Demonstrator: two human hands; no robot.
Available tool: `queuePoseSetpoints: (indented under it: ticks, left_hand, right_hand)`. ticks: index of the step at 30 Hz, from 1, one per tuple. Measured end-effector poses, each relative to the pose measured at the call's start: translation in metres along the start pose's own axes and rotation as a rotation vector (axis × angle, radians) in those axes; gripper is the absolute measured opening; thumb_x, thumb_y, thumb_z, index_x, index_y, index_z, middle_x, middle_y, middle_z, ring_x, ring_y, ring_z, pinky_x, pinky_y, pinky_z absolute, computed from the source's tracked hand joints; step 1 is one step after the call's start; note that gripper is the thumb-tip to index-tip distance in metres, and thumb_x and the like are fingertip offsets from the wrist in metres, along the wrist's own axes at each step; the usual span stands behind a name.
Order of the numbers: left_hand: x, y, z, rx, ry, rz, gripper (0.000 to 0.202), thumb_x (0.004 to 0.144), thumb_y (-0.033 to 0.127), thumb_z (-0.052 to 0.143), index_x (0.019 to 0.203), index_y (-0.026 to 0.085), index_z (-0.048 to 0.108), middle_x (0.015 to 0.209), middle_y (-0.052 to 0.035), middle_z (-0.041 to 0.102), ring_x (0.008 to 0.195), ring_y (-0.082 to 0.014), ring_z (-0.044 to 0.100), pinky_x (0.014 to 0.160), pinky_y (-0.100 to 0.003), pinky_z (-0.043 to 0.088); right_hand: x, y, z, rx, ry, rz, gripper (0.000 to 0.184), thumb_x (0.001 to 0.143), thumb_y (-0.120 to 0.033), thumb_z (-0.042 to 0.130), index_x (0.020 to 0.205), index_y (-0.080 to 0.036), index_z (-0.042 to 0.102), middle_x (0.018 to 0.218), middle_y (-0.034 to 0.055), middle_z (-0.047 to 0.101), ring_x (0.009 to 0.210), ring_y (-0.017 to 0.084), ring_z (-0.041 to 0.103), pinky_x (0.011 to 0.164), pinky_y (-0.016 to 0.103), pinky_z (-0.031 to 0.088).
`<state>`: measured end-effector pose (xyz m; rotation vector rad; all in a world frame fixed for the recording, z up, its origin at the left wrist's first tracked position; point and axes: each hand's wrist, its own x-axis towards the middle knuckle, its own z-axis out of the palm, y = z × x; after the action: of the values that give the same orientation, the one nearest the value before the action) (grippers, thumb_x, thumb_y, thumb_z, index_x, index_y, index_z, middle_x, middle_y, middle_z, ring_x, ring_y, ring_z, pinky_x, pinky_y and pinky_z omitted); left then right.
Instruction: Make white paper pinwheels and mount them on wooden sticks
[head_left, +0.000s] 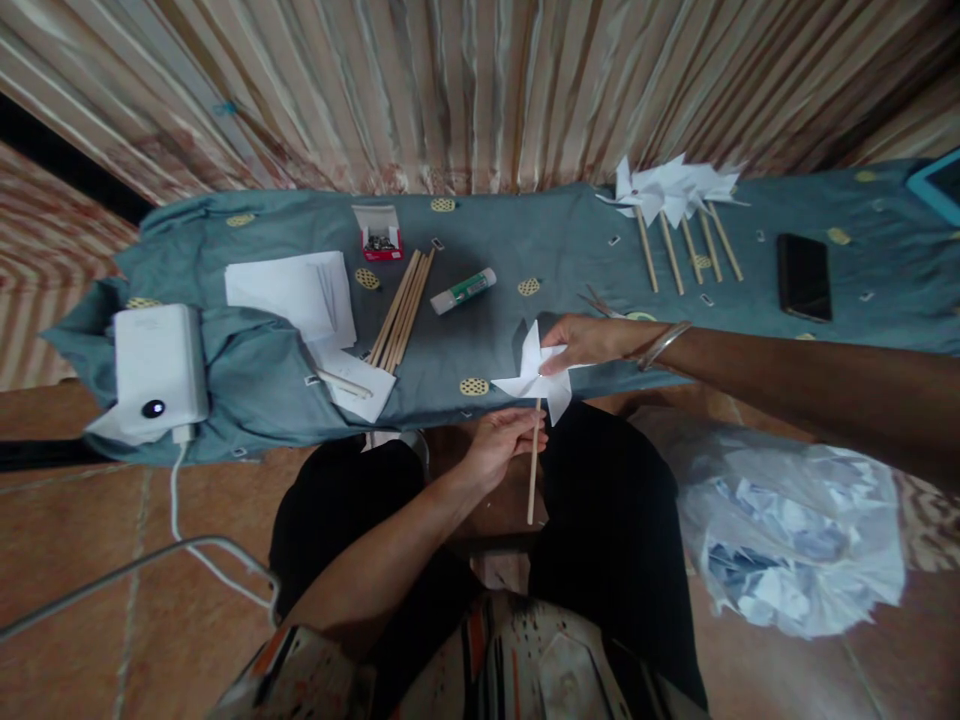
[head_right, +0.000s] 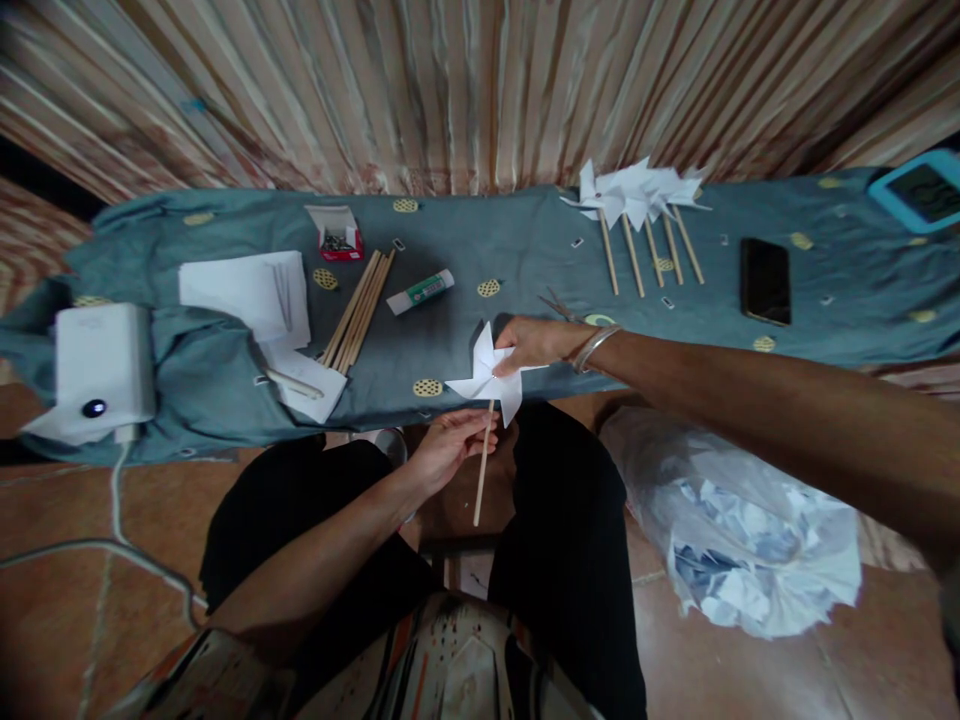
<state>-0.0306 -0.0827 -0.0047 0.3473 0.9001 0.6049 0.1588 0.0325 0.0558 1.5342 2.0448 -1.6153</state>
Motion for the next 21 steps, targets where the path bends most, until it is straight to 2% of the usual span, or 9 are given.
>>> queuePoseSetpoints:
  ticks: [8,14,19,21]
  left_hand:
    - [0.0000,-0.0007,0.0003,-0.019,-0.021,0.009,0.020,0.069,0.026,0.083,0.077,0.010,0.074,0.071,-0.0029,0.067,0.056,-0.0088,0.060,0.062,-0.025,0.049]
    - [0.0013,-0.0014,-0.0018,-0.023,-0.016,-0.001,0.019,0.069,0.026,0.083,0.076,0.010,0.075,0.071,-0.0033,0.068,0.055,-0.0091,0.061,0.061,-0.026,0.049]
    - [0.0031,-0.0032,-0.0029,-0.033,-0.019,0.017,0.023,0.064,0.028,0.085,0.074,0.010,0.075,0.070,-0.0039,0.069,0.055,-0.0105,0.062,0.060,-0.026,0.050]
    - [0.0043,-0.0041,-0.0034,-0.037,-0.010,0.020,0.026,0.062,0.029,0.086,0.075,0.010,0.075,0.071,-0.0043,0.069,0.055,-0.0112,0.063,0.060,-0.027,0.051]
  right_hand:
    - [-0.0009,-0.0026,0.0024,0.022,0.011,0.032,0.039,0.062,-0.055,0.077,0.067,-0.017,0.073,0.059,0.0004,0.064,0.059,0.014,0.056,0.053,0.026,0.041]
    - [-0.0004,0.0007,0.0030,0.033,-0.019,0.025,0.041,0.065,-0.057,0.075,0.076,-0.017,0.076,0.066,0.0014,0.069,0.061,0.015,0.058,0.055,0.026,0.043]
    - [-0.0002,-0.0019,0.0041,-0.017,0.002,0.063,0.033,0.067,-0.049,0.074,0.073,-0.016,0.075,0.065,0.0016,0.068,0.063,0.015,0.057,0.056,0.026,0.041]
    - [-0.0002,-0.0020,0.0039,-0.012,0.004,0.063,0.033,0.070,-0.044,0.071,0.078,-0.013,0.075,0.066,0.0024,0.069,0.065,0.015,0.058,0.058,0.026,0.041]
